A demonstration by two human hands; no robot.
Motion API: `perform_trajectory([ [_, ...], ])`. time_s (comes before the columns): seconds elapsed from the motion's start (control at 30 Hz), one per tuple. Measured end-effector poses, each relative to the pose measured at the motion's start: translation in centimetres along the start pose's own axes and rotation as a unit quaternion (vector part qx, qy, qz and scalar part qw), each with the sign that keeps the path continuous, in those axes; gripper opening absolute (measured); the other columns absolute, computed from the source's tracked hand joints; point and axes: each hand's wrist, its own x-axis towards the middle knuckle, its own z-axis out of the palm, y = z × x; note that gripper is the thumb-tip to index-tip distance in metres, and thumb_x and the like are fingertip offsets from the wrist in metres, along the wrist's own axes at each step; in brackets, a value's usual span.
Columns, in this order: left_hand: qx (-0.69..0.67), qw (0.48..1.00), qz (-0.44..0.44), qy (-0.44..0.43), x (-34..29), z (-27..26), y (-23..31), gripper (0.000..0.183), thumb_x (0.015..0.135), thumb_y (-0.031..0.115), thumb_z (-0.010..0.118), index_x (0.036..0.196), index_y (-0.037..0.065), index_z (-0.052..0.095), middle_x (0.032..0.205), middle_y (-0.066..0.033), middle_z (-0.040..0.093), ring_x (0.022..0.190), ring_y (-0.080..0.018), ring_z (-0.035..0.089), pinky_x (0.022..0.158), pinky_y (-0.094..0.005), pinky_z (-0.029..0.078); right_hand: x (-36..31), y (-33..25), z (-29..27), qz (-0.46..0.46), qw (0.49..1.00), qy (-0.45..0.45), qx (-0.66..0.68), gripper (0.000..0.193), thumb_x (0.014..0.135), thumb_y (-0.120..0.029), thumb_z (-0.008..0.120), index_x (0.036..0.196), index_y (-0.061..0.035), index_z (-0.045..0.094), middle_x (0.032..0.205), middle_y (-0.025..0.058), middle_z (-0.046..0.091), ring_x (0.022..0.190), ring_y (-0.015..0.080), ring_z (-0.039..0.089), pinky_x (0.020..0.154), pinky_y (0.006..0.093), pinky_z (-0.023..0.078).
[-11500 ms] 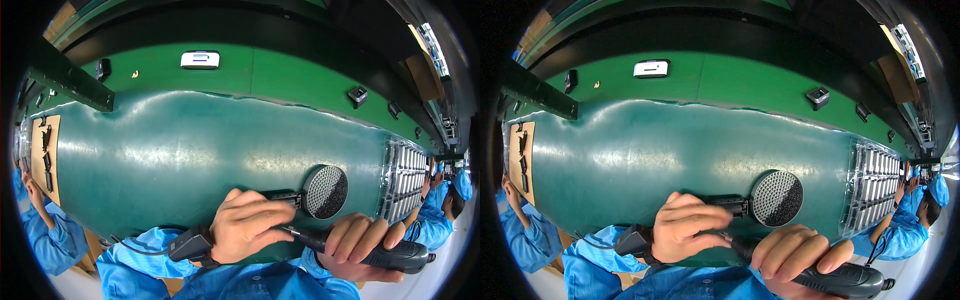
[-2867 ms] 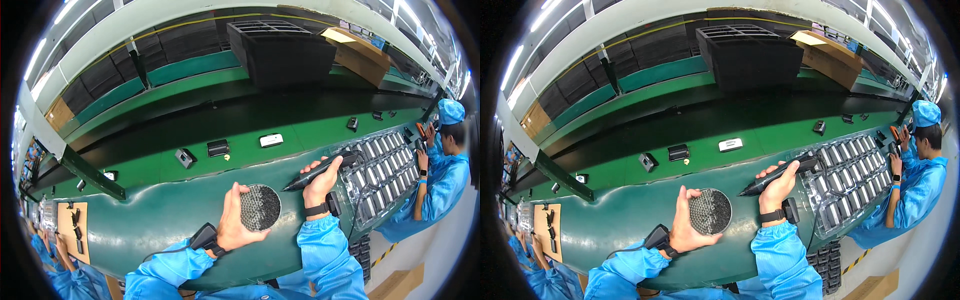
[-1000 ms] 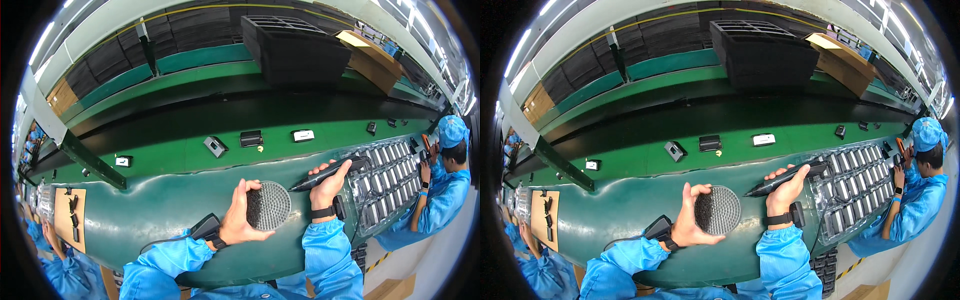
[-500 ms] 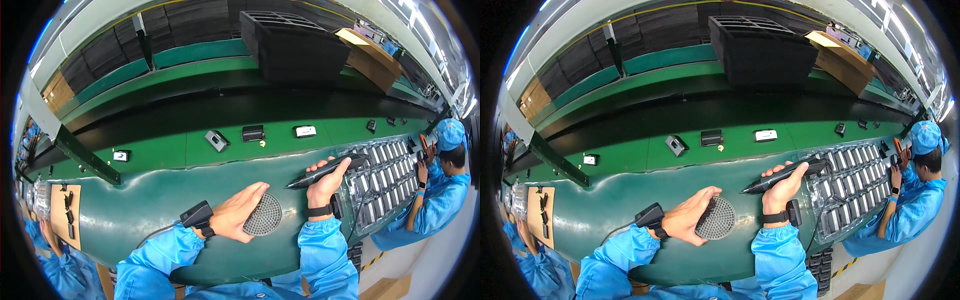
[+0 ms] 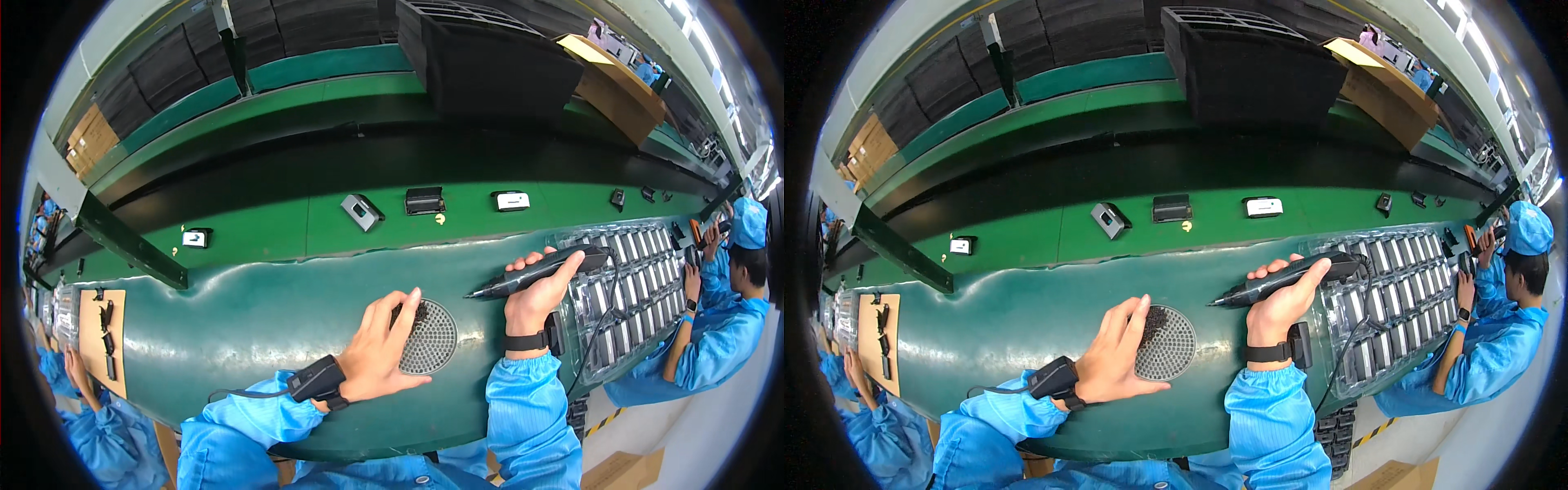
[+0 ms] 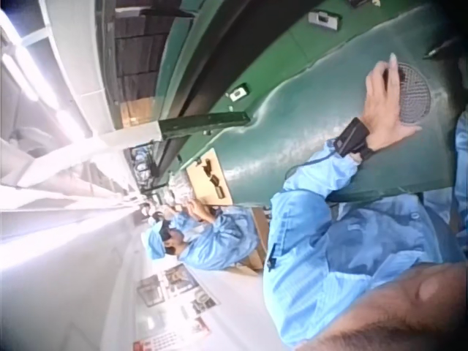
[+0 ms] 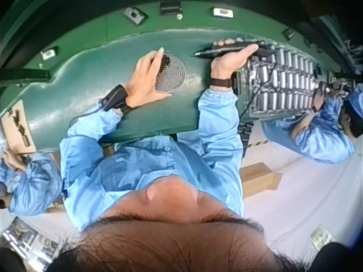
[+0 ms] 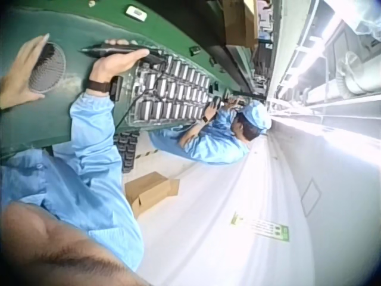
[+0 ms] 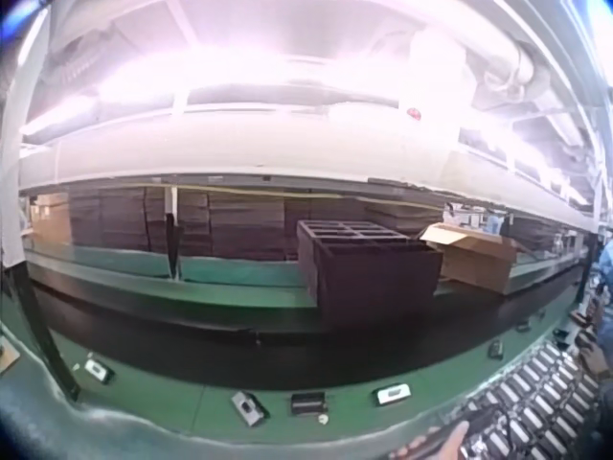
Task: Assemble small plastic components using an electric screwdriver.
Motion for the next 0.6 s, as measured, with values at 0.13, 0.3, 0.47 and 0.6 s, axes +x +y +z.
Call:
perform_trajectory([
  [0.13,-0.018,1.000,-0.004,-0.012,0.4,-0.1,-0.1,0.128,0.065,0.028,0.094,0.161,-0.001,0.015,0.146,-0.0274,0.036,0.131,-0.0476,0.042,0.110,-0.0518,0.041,0.2,0.1,-0.1,-0.003,1.000,-0.009,0.001,0.063,0.101,-0.069,0.045,0.108,-0.0064,0.049,0.072,0.0072,0.053,0.060,0.0206,0.054,0.058,0.0384,0.050],
  [0.3,-0.003,0.999,-0.002,-0.040,0.9,-0.3,-0.7,0.133,0.065,0.035,0.093,0.160,-0.006,0.010,0.150,-0.0288,0.037,0.139,-0.0472,0.039,0.117,-0.0548,0.034,0.3,0.3,-0.4,0.005,1.000,-0.012,-0.003,0.063,0.101,-0.070,0.045,0.106,-0.0075,0.050,0.072,0.0065,0.053,0.061,0.0206,0.054,0.060,0.0381,0.049],
  [0.47,0.004,0.997,0.017,-0.070,0.7,-0.7,-2.1,0.138,0.064,0.040,0.093,0.160,-0.007,0.006,0.152,-0.0274,0.039,0.144,-0.0423,0.040,0.120,-0.0596,0.026,0.0,0.5,0.0,0.003,1.000,-0.001,0.001,0.063,0.101,-0.069,0.045,0.108,-0.0059,0.049,0.072,0.0075,0.053,0.060,0.0211,0.054,0.058,0.0389,0.050],
  [0.6,-0.030,0.998,0.020,-0.059,1.5,-1.1,-2.7,0.137,0.065,0.038,0.092,0.161,-0.006,0.005,0.152,-0.0277,0.041,0.144,-0.0426,0.040,0.122,-0.0585,0.025,0.3,0.3,-0.1,0.002,1.000,0.001,-0.006,0.063,0.101,-0.069,0.045,0.108,-0.0060,0.049,0.073,0.0075,0.053,0.061,0.0211,0.055,0.058,0.0390,0.051],
])
